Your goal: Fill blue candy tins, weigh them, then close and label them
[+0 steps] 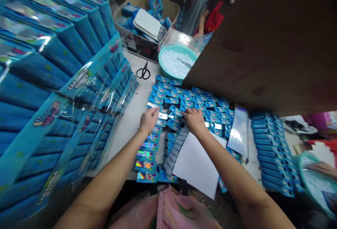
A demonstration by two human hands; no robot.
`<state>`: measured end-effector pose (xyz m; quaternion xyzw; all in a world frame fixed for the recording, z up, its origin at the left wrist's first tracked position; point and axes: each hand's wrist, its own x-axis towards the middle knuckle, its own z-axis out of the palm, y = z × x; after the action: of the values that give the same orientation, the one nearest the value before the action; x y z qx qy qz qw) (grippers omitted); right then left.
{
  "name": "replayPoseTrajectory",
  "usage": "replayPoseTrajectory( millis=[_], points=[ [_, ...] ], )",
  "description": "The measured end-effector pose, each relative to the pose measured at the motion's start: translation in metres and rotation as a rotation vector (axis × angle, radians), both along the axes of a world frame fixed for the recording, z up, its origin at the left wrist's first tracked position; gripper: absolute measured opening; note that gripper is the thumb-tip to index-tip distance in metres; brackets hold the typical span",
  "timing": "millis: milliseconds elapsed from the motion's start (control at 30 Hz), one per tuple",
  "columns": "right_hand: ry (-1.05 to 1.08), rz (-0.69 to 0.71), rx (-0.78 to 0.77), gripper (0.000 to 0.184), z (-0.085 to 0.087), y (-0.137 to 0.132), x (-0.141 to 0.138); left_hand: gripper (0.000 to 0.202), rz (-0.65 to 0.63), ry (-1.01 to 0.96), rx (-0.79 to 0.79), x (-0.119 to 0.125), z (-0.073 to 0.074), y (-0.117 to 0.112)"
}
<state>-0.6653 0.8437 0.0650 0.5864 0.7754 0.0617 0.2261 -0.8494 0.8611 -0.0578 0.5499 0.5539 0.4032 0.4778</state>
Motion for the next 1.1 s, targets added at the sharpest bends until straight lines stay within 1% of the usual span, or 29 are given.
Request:
replayPoseTrajectory(
  millis=[33, 67, 100, 167, 200, 267, 333, 400, 500, 567, 633, 700, 733, 767, 833, 900, 967, 1000, 1033, 1100],
  points=[
    [-0.009, -0.004, 0.012, 0.03, 0.006, -0.013, 0.018, 0.032, -0.204, 0.01, 0.033, 0.017, 0.011, -0.014],
    [-0.013, -0.011, 0.02, 0.034, 0.01, -0.026, 0.035, 0.034, -0.356, 0.049, 0.063, 0.035, 0.021, -0.028],
    [-0.009, -0.016, 0.024, 0.037, 0.011, -0.039, 0.049, 0.04, -0.427, 0.105, 0.097, 0.053, 0.029, -0.041],
    [0.012, -0.014, 0.031, 0.041, 0.006, -0.058, 0.069, 0.044, -0.492, 0.228, 0.137, 0.084, 0.038, -0.061],
    [0.025, -0.005, 0.044, 0.042, 0.002, -0.065, 0.075, 0.041, -0.493, 0.285, 0.15, 0.096, 0.04, -0.067],
    [0.058, 0.042, 0.066, 0.041, -0.008, -0.07, 0.081, 0.028, -0.476, 0.371, 0.16, 0.112, 0.038, -0.072],
    [0.101, 0.131, 0.043, 0.039, -0.015, -0.067, 0.083, 0.016, -0.44, 0.416, 0.159, 0.12, 0.035, -0.073],
    [0.153, 0.242, -0.036, 0.037, -0.02, -0.063, 0.085, 0.009, -0.403, 0.429, 0.164, 0.123, 0.031, -0.072],
    [0.222, 0.348, -0.132, 0.036, -0.025, -0.061, 0.093, 0.01, -0.365, 0.437, 0.189, 0.124, 0.028, -0.072],
    [0.251, 0.357, -0.153, 0.036, -0.029, -0.064, 0.099, 0.012, -0.352, 0.444, 0.201, 0.125, 0.027, -0.073],
    [0.27, 0.332, -0.16, 0.036, -0.029, -0.069, 0.103, 0.013, -0.342, 0.451, 0.208, 0.125, 0.027, -0.074],
    [0.283, 0.305, -0.169, 0.032, -0.02, -0.072, 0.103, 0.014, -0.334, 0.457, 0.211, 0.125, 0.027, -0.075],
    [0.286, 0.298, -0.172, 0.029, -0.011, -0.072, 0.101, 0.014, -0.332, 0.458, 0.212, 0.126, 0.028, -0.076],
    [0.287, 0.289, -0.173, 0.027, 0.0, -0.072, 0.098, 0.014, -0.33, 0.457, 0.213, 0.126, 0.028, -0.077],
    [0.299, 0.245, -0.163, 0.024, 0.03, -0.07, 0.089, 0.014, -0.327, 0.441, 0.217, 0.126, 0.029, -0.078],
    [0.352, 0.138, -0.118, 0.022, 0.06, -0.061, 0.078, 0.015, -0.32, 0.383, 0.217, 0.125, 0.028, -0.078],
    [0.454, -0.01, -0.058, 0.019, 0.08, -0.047, 0.064, 0.017, -0.284, 0.251, 0.185, 0.12, 0.027, -0.074],
    [0.52, -0.088, -0.037, 0.018, 0.085, -0.038, 0.056, 0.017, -0.251, 0.156, 0.152, 0.116, 0.026, -0.07],
    [0.593, -0.166, -0.025, 0.017, 0.086, -0.028, 0.049, 0.018, -0.21, 0.04, 0.103, 0.111, 0.025, -0.066],
    [0.766, -0.309, -0.032, 0.016, 0.081, -0.007, 0.033, 0.024, -0.097, -0.237, -0.05, 0.098, 0.024, -0.058]
  ],
)
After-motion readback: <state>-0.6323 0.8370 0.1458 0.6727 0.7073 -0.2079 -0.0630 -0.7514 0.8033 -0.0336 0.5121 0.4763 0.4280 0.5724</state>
